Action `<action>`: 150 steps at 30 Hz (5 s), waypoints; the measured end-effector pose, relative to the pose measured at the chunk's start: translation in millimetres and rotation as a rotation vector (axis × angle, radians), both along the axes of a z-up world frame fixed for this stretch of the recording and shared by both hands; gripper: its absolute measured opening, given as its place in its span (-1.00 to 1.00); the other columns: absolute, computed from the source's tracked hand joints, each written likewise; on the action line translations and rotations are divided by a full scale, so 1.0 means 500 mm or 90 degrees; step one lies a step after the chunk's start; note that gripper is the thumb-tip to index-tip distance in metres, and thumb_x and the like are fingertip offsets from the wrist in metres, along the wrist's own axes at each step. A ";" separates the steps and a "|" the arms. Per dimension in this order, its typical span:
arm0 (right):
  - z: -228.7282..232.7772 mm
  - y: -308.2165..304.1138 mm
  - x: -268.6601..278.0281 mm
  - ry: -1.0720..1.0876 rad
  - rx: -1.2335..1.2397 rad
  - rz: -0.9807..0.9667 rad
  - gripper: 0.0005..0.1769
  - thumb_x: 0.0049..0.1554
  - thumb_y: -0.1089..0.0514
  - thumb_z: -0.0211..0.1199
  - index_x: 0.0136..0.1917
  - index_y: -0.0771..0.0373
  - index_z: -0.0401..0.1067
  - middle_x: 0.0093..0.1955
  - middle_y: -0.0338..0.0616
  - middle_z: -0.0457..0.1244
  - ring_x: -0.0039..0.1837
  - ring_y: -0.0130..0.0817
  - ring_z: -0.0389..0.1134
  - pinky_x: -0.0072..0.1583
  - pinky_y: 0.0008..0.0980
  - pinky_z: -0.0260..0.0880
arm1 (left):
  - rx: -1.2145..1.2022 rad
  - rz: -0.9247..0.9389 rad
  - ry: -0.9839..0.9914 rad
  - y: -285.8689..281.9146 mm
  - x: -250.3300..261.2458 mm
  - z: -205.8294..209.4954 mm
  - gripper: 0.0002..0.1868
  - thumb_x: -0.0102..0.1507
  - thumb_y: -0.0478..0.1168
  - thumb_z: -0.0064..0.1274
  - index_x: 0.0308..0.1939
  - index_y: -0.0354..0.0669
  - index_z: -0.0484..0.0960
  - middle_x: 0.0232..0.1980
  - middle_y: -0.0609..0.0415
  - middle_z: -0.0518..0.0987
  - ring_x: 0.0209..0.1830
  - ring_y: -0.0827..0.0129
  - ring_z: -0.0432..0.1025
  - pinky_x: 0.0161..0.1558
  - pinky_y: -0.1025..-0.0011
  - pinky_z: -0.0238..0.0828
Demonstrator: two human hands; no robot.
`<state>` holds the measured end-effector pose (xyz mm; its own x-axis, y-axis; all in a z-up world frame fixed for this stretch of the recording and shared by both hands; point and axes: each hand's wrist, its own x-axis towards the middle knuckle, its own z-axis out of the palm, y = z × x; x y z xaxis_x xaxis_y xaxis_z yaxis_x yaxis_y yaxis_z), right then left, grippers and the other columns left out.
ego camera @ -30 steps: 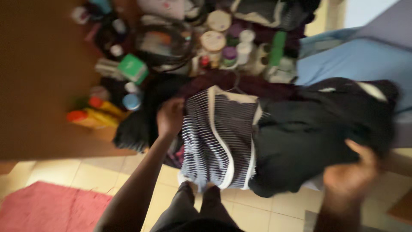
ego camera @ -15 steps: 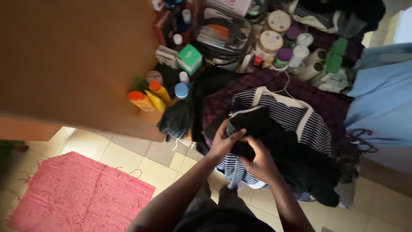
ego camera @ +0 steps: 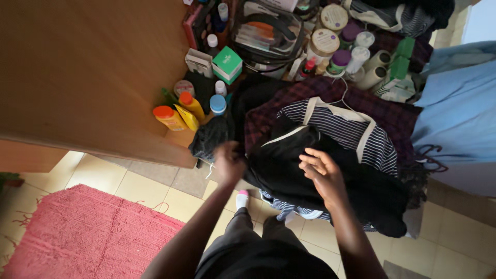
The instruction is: The person picks up a striped dress and a black jacket, places them on a hanger, and hangs them in a closet. They then use a lint brush to clean a plaid shirt on a table.
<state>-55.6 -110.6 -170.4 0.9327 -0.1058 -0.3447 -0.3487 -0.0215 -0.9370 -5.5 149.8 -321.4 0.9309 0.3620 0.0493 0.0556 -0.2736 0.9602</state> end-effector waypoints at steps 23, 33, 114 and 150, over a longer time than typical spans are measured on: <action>0.127 0.055 -0.022 0.047 0.549 -0.073 -0.46 0.18 -0.11 0.28 0.37 0.11 0.44 0.25 -0.13 0.38 0.22 -0.18 0.40 0.10 -0.15 0.38 | -0.078 -0.601 -0.281 -0.053 -0.025 0.387 -0.55 0.08 -0.17 0.23 0.01 -0.23 0.54 -0.05 -0.06 0.58 0.00 0.19 0.52 0.07 0.26 0.45; 0.185 -0.100 -0.118 -0.283 0.476 -0.227 -0.39 0.25 -0.13 0.21 0.47 0.18 0.33 0.47 -0.09 0.24 0.51 -0.07 0.24 0.55 0.15 0.10 | 0.250 -0.369 0.143 -0.067 0.105 0.137 -0.42 0.06 0.15 0.33 0.06 -0.02 0.66 -0.08 -0.16 0.62 -0.14 -0.17 0.54 -0.18 0.03 0.46; 0.506 -0.038 -0.414 -0.220 -0.208 -0.283 -0.31 -0.17 -0.02 0.54 0.23 0.15 0.52 0.01 -0.06 0.43 -0.01 -0.32 0.45 0.07 -0.26 0.46 | -0.397 -0.732 -0.257 -0.242 0.058 1.226 -0.63 0.38 -0.11 -0.15 0.21 -0.18 0.48 0.04 0.00 0.66 0.02 0.26 0.54 0.04 0.30 0.51; 0.176 -0.284 -0.618 -0.423 0.426 -0.527 -0.62 0.18 0.07 0.32 0.24 0.20 0.47 0.22 -0.19 0.38 0.23 -0.25 0.39 0.32 -0.15 0.37 | -0.271 -0.662 0.086 -0.470 -0.118 0.957 -0.65 0.26 -0.05 -0.08 -0.20 -0.26 0.66 -0.36 -0.07 0.70 -0.53 0.26 0.62 -0.49 0.24 0.63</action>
<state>-364.3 -252.4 -82.2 0.6839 -0.7280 -0.0469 0.5126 0.5253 -0.6792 -64.4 -85.1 156.9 0.7783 -0.6277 -0.0176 0.1029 0.1000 0.9897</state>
